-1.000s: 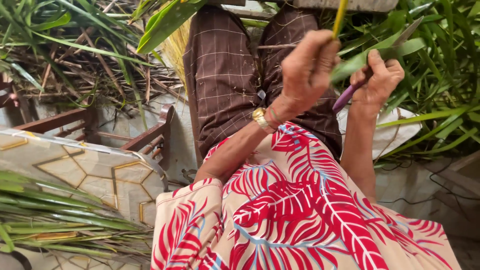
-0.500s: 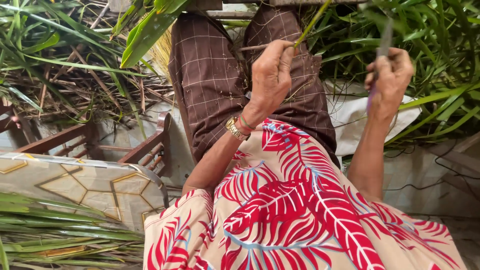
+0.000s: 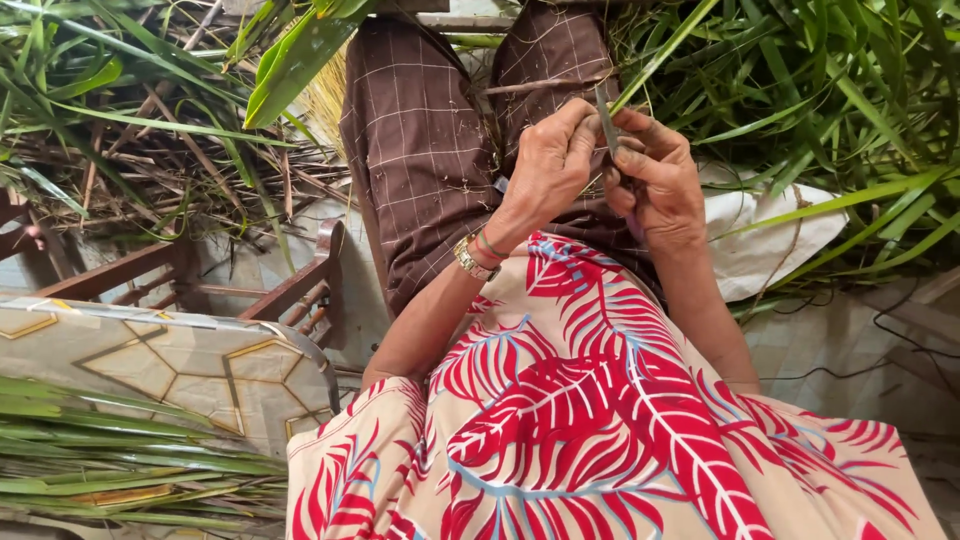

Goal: Stripping the leafy parts from palm frond midribs using a small knife to prepare materials for broom making.

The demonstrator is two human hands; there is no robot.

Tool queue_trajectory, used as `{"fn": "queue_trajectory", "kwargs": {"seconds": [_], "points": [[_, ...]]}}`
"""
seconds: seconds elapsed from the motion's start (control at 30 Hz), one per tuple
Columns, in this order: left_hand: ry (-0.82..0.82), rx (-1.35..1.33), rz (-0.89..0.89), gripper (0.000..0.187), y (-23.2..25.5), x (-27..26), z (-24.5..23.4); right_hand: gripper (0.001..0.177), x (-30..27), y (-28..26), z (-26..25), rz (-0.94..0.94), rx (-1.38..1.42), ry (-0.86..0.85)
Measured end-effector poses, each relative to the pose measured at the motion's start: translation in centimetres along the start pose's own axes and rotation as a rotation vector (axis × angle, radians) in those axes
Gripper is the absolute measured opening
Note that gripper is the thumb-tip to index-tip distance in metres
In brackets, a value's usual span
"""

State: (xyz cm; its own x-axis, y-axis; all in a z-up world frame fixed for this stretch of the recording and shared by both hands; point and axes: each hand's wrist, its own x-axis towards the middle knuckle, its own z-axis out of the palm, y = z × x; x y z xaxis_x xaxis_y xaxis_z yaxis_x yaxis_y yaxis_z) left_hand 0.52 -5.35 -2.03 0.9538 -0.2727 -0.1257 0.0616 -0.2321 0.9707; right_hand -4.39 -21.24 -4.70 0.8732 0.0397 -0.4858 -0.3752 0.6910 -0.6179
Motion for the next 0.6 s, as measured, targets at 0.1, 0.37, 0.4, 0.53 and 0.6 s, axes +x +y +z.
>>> {"fn": "queue_trajectory", "kwargs": {"seconds": [0.1,0.37,0.4,0.53,0.6], "points": [[-0.011,-0.01,0.002,0.019,-0.1,0.0,-0.3,0.036,0.4,0.4,0.2,-0.009,0.026,0.017],[-0.019,0.007,-0.032,0.02,0.0,-0.3,-0.6,0.03,2.5,-0.5,-0.6,-0.045,0.014,0.043],[-0.03,0.033,-0.032,0.022,0.0,-0.4,-0.6,0.03,3.0,-1.1,-0.9,-0.079,0.006,-0.024],[-0.115,-0.015,-0.091,0.023,-0.5,-1.7,-2.0,0.031,5.9,-2.3,-4.9,-0.077,0.107,-0.023],[-0.163,0.009,-0.135,0.025,-1.4,-2.1,-2.8,0.031,6.7,-2.8,-5.8,-0.092,0.094,0.027]]}}
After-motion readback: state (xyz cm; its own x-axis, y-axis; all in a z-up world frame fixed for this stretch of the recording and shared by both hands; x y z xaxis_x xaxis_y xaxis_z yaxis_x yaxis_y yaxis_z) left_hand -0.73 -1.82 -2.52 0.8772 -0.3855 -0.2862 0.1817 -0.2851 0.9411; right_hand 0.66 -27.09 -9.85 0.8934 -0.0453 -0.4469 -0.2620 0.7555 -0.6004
